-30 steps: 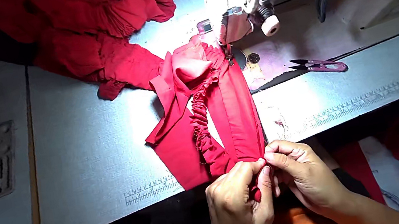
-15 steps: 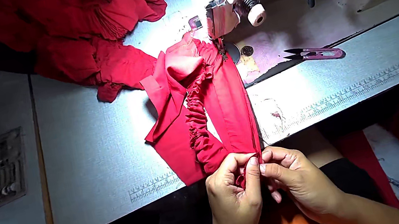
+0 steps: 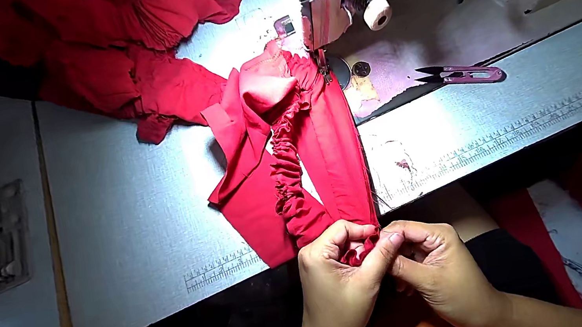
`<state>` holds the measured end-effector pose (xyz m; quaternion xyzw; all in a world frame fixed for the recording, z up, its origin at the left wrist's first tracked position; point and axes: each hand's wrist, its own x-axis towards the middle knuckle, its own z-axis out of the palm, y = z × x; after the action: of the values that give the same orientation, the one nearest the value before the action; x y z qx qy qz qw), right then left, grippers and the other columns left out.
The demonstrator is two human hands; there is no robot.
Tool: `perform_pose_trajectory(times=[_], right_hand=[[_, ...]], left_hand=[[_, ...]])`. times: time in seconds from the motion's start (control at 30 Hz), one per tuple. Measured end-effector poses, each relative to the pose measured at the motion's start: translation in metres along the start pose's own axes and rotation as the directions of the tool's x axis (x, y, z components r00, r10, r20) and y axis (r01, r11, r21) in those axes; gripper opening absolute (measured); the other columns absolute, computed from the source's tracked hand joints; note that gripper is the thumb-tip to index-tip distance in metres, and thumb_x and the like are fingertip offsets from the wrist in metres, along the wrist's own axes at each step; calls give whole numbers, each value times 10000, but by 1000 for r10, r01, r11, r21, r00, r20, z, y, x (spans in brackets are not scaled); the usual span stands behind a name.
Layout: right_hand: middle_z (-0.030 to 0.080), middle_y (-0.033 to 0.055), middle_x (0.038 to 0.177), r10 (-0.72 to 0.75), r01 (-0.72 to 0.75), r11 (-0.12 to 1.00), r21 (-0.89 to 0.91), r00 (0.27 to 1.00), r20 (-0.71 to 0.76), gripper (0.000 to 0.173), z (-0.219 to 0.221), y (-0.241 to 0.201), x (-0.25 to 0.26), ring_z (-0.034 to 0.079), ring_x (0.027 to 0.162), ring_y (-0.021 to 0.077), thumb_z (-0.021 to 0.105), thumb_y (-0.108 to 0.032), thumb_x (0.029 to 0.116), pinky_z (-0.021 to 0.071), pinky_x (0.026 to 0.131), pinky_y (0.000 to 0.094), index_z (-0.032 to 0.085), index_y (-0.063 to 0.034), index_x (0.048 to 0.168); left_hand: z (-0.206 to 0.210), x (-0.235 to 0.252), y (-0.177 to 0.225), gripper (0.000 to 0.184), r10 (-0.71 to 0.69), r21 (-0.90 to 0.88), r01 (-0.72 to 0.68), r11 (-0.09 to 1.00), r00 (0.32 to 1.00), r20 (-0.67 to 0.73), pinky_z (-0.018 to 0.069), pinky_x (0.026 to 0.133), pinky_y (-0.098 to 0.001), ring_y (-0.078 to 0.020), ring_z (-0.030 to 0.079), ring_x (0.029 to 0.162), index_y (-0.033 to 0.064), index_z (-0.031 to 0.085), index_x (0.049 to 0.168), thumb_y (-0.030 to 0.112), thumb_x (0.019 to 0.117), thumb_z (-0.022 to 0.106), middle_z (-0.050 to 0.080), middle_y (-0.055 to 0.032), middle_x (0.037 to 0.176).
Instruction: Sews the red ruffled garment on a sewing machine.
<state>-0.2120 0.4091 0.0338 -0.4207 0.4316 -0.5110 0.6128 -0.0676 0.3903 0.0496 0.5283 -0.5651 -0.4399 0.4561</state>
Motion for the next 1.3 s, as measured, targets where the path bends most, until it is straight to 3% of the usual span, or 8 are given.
perform_pose_trajectory(times=[0.17,0.27,0.37,0.43,0.57,0.73,0.97,1.3], right_hand=[[698,36,981,54,-39,998,-52,941,335,158,-25,2,1,626,749,19,636,-25,948,548,642,173,721,23,1073],[744,16,963,-57,208,931,-299,894,444,172,-50,-32,37,679,816,9,585,-36,957,581,713,172,750,-14,1000],[750,5,935,-344,663,420,-620,748,567,245,-63,-61,109,674,839,40,592,-69,871,554,744,206,782,-80,1025],[736,94,1206,-304,828,127,-546,557,773,351,-68,-65,166,658,1189,231,566,-49,895,507,1040,368,762,-68,1186],[681,100,1368,-193,943,-80,-324,305,933,397,-67,-51,231,552,1387,305,463,-37,996,352,1214,465,701,-62,1312],[697,138,1329,-246,962,-94,-257,228,942,377,-67,-45,235,609,1329,283,418,3,1038,400,1190,424,694,-6,1294],[707,159,1302,-263,987,45,-157,163,951,348,-70,-39,213,638,1293,272,474,-31,1021,428,1175,405,711,-12,1275],[737,125,1251,-260,983,152,-101,138,956,310,-71,-36,153,649,1278,245,467,-41,1064,453,1163,392,721,-27,1240]], left_hand=[[-8,3,-5,65,-13,41,11,999,998,54,524,555,-146,9,625,619,63,719,856,92,911,699,681,50,718],[-3,-1,-3,142,158,380,-157,911,987,29,454,532,-136,44,560,600,102,719,877,205,945,649,643,78,702],[5,-2,5,192,362,630,-327,704,929,78,413,475,-211,-37,559,539,92,726,856,206,954,607,642,28,653],[7,0,11,194,422,693,-383,611,898,124,398,453,-238,-68,565,516,93,722,825,188,942,600,640,19,634],[9,6,23,213,473,744,-433,508,863,179,370,421,-259,-104,534,472,98,715,781,169,934,586,585,11,584],[10,9,30,198,495,752,-470,462,840,222,328,428,-265,-126,473,453,83,715,787,142,934,596,555,-3,578],[9,10,34,199,494,745,-490,453,833,248,316,445,-271,-136,462,458,66,721,789,130,934,600,551,-16,570],[9,14,37,238,485,754,-557,349,795,363,297,438,-275,-140,425,444,67,689,763,105,950,547,499,-10,554]])
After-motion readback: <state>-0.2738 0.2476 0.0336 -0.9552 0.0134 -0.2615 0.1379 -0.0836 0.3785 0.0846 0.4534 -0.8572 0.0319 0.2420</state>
